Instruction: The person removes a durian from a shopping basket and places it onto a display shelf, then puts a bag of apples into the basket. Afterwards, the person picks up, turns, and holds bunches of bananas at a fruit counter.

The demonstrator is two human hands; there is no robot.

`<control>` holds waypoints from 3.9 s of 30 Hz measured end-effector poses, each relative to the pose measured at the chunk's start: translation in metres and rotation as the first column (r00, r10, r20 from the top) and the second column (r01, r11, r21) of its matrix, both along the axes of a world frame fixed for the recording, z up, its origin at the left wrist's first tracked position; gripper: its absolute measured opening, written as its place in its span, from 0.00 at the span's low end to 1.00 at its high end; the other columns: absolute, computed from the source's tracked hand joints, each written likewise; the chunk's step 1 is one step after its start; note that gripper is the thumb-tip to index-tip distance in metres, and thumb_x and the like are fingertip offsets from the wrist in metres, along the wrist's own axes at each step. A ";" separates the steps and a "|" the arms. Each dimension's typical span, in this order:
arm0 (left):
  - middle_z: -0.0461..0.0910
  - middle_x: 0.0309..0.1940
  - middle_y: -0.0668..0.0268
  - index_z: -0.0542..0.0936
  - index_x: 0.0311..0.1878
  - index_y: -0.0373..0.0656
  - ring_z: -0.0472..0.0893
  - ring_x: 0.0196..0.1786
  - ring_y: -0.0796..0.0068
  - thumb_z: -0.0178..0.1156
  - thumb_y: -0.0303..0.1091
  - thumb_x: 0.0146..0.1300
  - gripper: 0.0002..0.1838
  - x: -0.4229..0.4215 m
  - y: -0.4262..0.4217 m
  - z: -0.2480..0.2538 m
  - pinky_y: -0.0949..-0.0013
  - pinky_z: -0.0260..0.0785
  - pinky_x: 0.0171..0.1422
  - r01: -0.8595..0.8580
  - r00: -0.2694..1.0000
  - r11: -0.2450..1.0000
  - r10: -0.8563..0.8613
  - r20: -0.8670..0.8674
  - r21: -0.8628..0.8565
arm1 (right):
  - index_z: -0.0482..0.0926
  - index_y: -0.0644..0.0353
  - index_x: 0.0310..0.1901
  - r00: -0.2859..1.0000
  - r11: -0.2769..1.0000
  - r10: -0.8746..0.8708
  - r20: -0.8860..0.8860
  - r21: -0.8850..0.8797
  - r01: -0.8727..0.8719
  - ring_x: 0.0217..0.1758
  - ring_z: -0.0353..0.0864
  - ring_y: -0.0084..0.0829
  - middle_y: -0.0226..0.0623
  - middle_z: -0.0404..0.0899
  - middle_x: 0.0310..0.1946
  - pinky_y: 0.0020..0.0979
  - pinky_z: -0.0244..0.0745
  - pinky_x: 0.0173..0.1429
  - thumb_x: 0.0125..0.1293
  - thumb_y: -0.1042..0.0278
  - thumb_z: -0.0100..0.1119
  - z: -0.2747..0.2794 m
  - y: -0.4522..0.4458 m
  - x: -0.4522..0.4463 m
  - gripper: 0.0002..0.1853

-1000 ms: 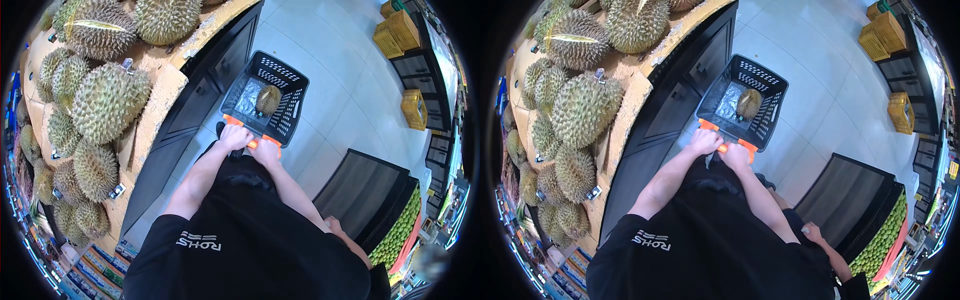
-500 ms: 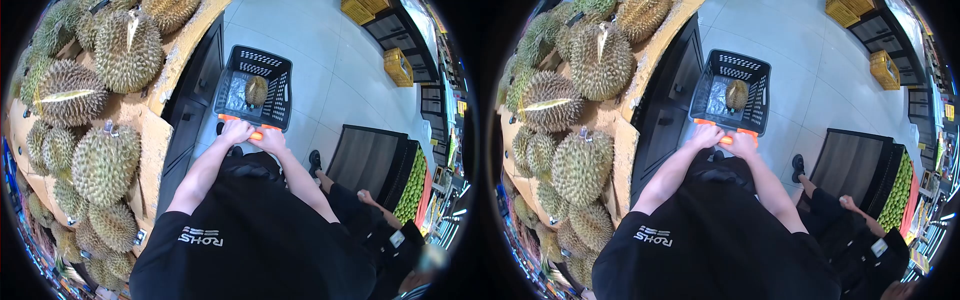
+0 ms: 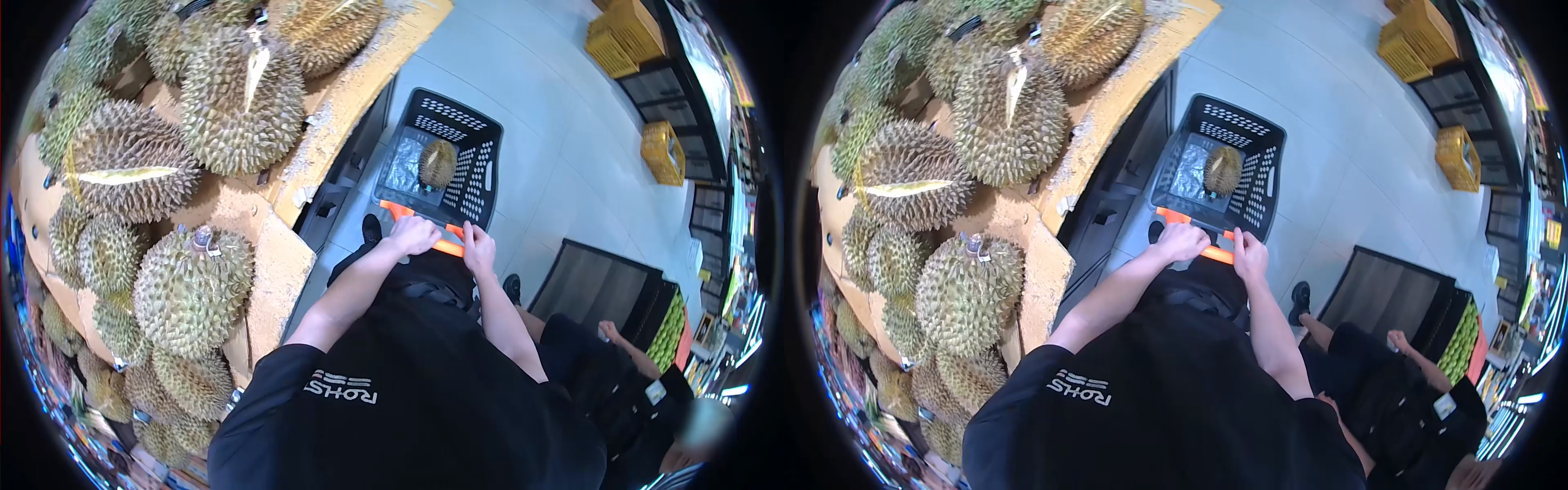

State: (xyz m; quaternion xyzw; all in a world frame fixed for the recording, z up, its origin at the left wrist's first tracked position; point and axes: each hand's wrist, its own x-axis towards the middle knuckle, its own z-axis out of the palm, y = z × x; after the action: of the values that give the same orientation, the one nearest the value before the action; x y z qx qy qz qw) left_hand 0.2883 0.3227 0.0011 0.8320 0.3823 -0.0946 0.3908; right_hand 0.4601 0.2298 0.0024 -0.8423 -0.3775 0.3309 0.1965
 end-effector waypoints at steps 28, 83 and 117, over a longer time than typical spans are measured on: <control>0.82 0.24 0.53 0.83 0.25 0.43 0.82 0.33 0.50 0.52 0.49 0.57 0.20 0.074 0.043 0.006 0.51 0.73 0.43 -0.454 0.884 0.884 0.462 -0.065 0.110 | 0.80 0.66 0.29 0.834 0.853 0.521 -0.181 0.119 -0.507 0.29 0.80 0.53 0.53 0.77 0.22 0.45 0.70 0.33 0.68 0.53 0.53 -0.007 0.094 0.100 0.21; 0.84 0.31 0.52 0.86 0.32 0.45 0.84 0.40 0.52 0.52 0.54 0.57 0.23 0.107 0.114 0.006 0.54 0.74 0.50 -0.583 0.800 0.810 0.587 -0.127 0.069 | 0.77 0.67 0.26 0.791 0.819 0.573 -0.215 0.185 -0.543 0.23 0.79 0.47 0.49 0.75 0.17 0.41 0.70 0.30 0.67 0.54 0.56 -0.013 0.166 0.128 0.22; 0.84 0.29 0.55 0.84 0.32 0.46 0.83 0.37 0.53 0.53 0.52 0.59 0.20 0.164 0.271 -0.023 0.52 0.74 0.46 -0.458 0.886 0.889 0.458 -0.073 0.017 | 0.82 0.62 0.31 0.910 0.909 0.409 -0.066 0.113 -0.401 0.32 0.82 0.50 0.48 0.80 0.24 0.45 0.76 0.38 0.60 0.57 0.58 -0.042 0.314 0.187 0.15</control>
State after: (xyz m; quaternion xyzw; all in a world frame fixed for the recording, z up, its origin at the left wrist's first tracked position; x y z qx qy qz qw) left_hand 0.4520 0.5933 -0.0218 0.7140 0.5823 -0.0311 0.3876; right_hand 0.6471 0.5434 -0.0399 -0.7197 -0.5507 0.3824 0.1805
